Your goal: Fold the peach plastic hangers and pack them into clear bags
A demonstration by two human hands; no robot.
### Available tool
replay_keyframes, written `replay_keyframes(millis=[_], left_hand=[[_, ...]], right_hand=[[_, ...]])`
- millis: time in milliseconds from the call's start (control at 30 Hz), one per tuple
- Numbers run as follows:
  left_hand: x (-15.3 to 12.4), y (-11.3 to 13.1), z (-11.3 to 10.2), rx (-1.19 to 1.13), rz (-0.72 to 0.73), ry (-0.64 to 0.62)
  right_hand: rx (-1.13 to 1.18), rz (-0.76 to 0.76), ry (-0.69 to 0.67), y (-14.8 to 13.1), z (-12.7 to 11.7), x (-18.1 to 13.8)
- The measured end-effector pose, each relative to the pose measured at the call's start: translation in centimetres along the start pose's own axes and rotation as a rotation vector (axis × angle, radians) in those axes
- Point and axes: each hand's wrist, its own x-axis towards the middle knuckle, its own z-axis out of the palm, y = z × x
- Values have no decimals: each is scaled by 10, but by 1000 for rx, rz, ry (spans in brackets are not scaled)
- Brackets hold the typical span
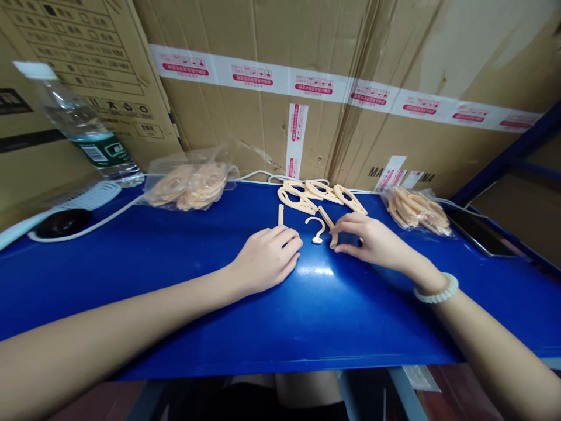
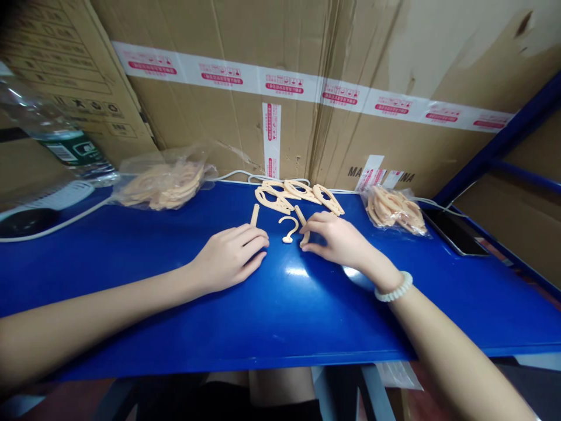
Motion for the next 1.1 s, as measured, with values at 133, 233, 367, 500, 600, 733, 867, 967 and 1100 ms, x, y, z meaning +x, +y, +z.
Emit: replay_keyframes(millis=[133,233,367,500,600,733,867,967,1100], left_hand=[[0,-1,1,9,5,7],[-1,-1,1,0,5,9],[-1,-1,1,6,3,13],[-1,0,1,42,-6,17],[-1,1,1,51,-31,10],[0,1,0,57,-50,-2],[2,-4,-6,57,-52,43],[8,-13,-12,38,-85,78],[20,-37,-14,28,-152,-2]], right_hand=[[-27,18,-40,4,12,2],[-39,36,-25,12,10,0],[-38,39,-23,12,7,-1],[-89,31,20,-1,8,-1],[-87,2,5,-10,9,0],[-121,12,46,-11,6,-1],[-172,106,230,-4,-4,-4],[-208,177,350,1,-12,-5],[-229,277,393,7,-18,-6]])
